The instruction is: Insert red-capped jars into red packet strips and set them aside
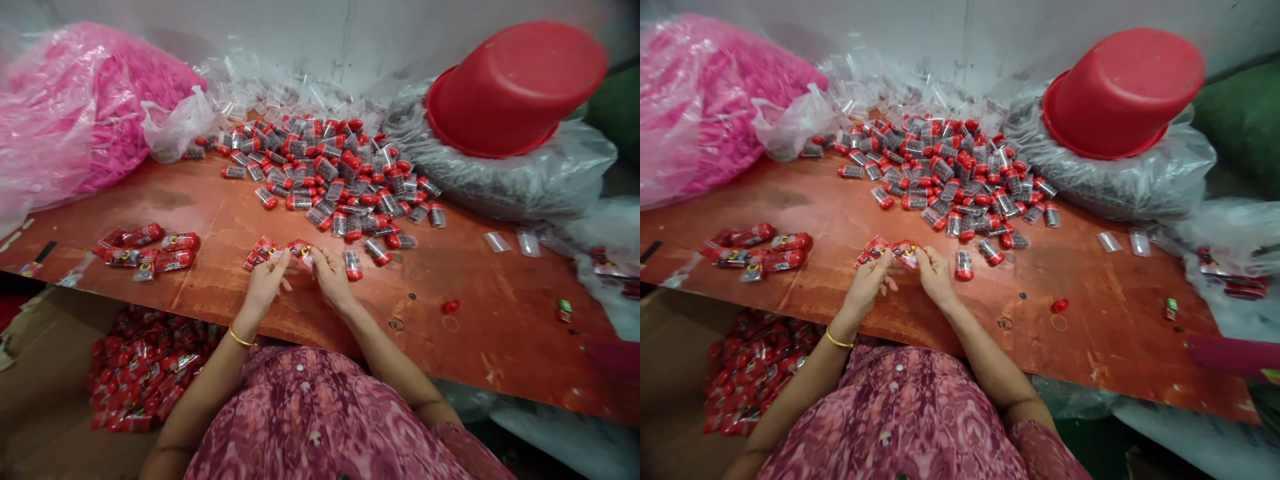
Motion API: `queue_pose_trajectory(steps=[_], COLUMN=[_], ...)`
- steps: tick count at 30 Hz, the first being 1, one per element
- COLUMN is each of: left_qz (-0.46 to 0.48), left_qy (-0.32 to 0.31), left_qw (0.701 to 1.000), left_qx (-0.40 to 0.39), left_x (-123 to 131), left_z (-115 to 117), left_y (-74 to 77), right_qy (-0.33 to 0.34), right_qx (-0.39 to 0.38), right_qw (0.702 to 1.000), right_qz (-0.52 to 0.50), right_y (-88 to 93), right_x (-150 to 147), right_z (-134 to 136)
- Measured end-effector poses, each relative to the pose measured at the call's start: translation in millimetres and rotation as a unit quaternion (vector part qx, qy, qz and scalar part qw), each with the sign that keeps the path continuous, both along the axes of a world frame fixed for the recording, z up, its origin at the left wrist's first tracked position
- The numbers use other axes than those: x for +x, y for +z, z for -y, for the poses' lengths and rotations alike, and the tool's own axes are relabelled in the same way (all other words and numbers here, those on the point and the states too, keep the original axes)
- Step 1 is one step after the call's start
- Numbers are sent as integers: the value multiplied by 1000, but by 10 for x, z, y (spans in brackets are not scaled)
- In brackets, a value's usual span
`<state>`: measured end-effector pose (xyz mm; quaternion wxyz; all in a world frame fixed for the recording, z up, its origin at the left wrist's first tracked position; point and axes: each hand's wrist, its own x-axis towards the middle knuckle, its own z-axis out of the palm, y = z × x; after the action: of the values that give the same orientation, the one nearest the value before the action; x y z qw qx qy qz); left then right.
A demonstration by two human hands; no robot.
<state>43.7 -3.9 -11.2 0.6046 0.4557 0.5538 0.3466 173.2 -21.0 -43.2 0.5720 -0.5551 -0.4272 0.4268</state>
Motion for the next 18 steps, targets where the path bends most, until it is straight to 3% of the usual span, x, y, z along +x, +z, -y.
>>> queue_pose_trajectory(steps=[4, 7, 9, 11, 14, 16, 18], left_qz=[107, 102, 93, 98, 131, 150, 160], left_qy=[10, 47, 56, 64, 87, 97, 92], left_qw=[991, 990, 990, 990, 983, 976, 972], left_qx=[-84, -88, -85, -82, -98, -122, -149], left_x=[79, 111, 108, 103, 125, 165, 206], left_z=[4, 12, 18, 17, 5, 2, 10], left_y=[37, 4, -15, -12, 29, 57, 69], right_qy=[12, 54, 92, 104, 133, 178, 221], right_qx=[49, 62, 84, 119, 103, 94, 92], right_qw=[993, 984, 964, 920, 822, 769, 735], right_qz=[103, 159, 233, 358, 544, 607, 634], right_y=[18, 25, 38, 57, 74, 68, 47], right_x=[-55, 32, 248, 580, 1112, 1350, 1450], right_z=[96, 168, 208, 226, 197, 157, 125])
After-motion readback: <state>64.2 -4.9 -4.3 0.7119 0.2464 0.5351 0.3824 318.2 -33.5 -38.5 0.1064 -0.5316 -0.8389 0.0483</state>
